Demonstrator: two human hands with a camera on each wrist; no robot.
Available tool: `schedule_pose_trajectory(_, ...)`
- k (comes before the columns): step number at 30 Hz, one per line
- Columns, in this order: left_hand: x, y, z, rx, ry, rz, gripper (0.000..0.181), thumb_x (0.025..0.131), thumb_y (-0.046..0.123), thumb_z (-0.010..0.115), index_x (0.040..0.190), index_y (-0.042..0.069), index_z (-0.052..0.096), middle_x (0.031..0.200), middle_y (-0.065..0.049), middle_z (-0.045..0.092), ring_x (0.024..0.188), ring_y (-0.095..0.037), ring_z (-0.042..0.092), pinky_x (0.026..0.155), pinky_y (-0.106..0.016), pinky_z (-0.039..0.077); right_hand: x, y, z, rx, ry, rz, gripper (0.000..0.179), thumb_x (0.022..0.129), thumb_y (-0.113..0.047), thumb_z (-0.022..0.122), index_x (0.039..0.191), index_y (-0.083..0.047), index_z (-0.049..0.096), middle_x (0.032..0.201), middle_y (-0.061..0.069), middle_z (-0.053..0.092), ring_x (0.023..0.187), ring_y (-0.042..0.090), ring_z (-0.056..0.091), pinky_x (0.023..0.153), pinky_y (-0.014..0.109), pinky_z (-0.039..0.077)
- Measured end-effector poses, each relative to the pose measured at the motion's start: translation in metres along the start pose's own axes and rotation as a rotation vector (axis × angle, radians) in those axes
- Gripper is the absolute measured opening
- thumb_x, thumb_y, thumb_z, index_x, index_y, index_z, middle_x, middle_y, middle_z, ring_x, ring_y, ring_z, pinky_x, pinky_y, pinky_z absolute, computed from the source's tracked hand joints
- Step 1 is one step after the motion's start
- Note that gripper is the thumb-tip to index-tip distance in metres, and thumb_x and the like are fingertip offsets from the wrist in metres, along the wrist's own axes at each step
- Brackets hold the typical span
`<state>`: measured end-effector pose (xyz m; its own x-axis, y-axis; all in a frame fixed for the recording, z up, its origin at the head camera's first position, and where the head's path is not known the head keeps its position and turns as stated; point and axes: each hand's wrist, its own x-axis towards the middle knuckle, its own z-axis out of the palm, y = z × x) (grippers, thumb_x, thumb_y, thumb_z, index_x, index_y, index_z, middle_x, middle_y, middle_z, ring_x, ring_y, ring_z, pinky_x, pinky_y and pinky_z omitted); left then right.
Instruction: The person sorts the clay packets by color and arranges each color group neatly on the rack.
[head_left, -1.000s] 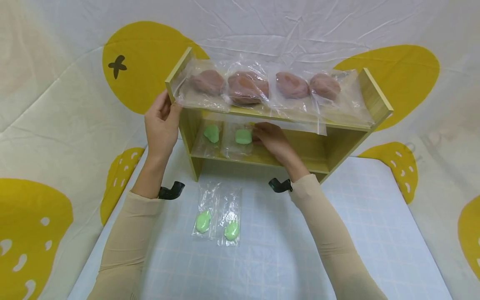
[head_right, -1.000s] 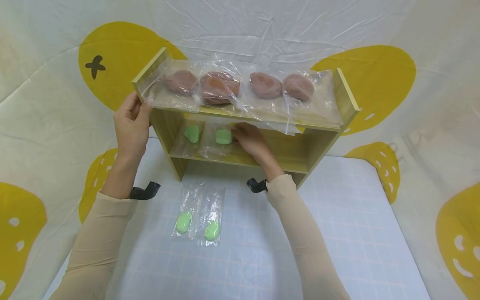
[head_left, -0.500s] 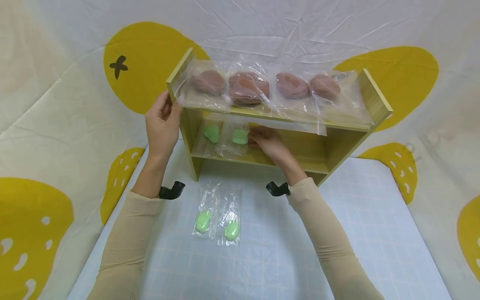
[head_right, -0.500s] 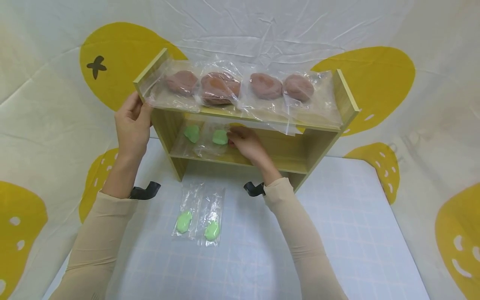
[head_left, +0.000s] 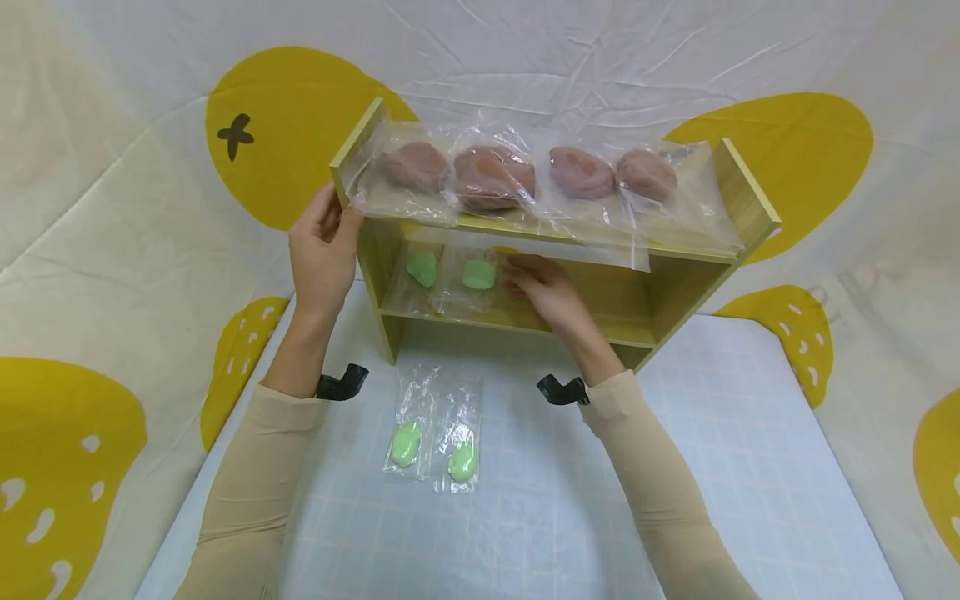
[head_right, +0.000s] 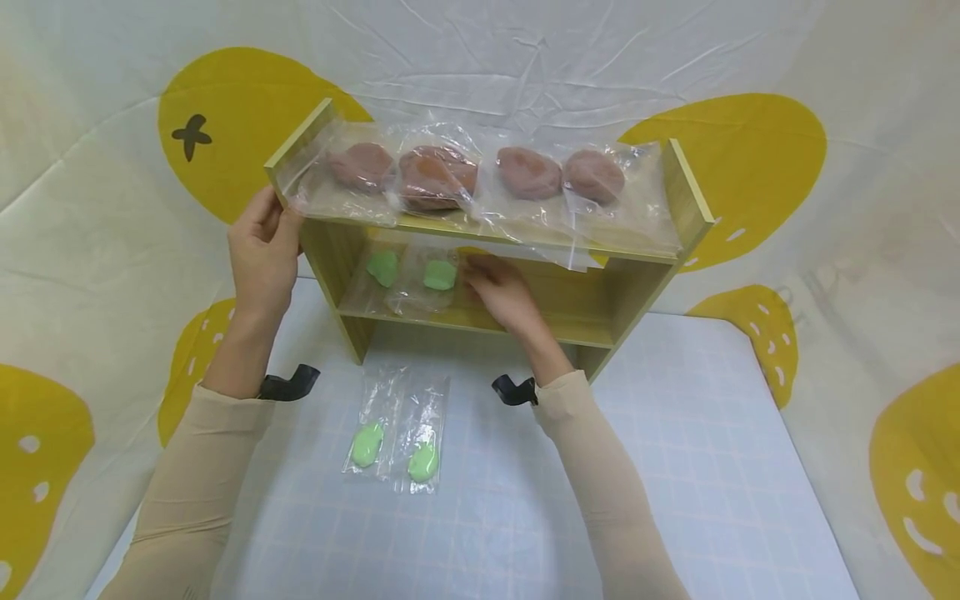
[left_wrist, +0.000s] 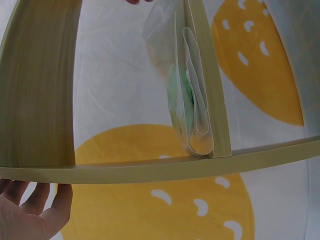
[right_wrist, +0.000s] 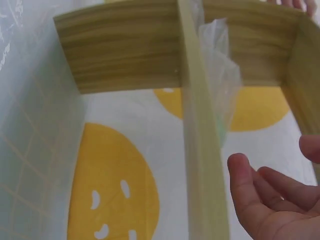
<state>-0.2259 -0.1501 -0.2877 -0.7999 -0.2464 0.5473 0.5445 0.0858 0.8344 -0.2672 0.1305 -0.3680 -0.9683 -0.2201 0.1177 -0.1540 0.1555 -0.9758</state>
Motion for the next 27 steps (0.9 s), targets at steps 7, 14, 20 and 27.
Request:
schedule_pose_trajectory(7,0.0,0.001,0.0,-0.008,-0.002,-0.003,0.037,0.099,0.01,0.063,0.135,-0.001,0.061,0.13,-0.014,0.064,0.119,-0.02,0.061,0.101,-0.033,0.048,-0.027,-0.005,-0.006,0.059,-0.035,-0.049,0.042,0.103,-0.013,0.056,0.137,0.011,0.051,0.129,0.027,0.059,0.112,0.039,0.062,0.091,0.041,0.055)
schedule_pose_trajectory(14,-0.001,0.003,0.0,-0.011,-0.001,0.001,0.036,0.099,0.009,0.062,0.134,-0.002,0.061,0.13,-0.015,0.064,0.118,-0.021,0.061,0.101,-0.033,0.048,-0.053,-0.001,-0.006,0.078,-0.075,-0.101,0.041,0.103,-0.014,0.057,0.135,0.011,0.052,0.127,0.028,0.06,0.108,0.039,0.064,0.091,0.041,0.055)
schedule_pose_trajectory(20,0.0,0.002,0.0,-0.014,0.0,0.003,0.037,0.099,0.009,0.062,0.135,-0.002,0.061,0.13,-0.014,0.064,0.119,-0.021,0.061,0.101,-0.033,0.048,-0.067,0.009,-0.002,0.097,-0.118,-0.123,0.04,0.104,-0.015,0.056,0.135,0.01,0.053,0.126,0.023,0.063,0.11,0.039,0.062,0.096,0.048,0.051)
schedule_pose_trajectory(27,-0.001,0.002,0.0,-0.008,0.0,0.001,0.036,0.099,0.009,0.062,0.134,-0.002,0.061,0.129,-0.014,0.065,0.117,-0.021,0.062,0.101,-0.033,0.048,-0.082,0.026,0.004,0.116,-0.199,-0.101,0.035,0.104,-0.013,0.055,0.134,0.004,0.057,0.125,0.017,0.064,0.113,0.045,0.059,0.095,0.047,0.052)
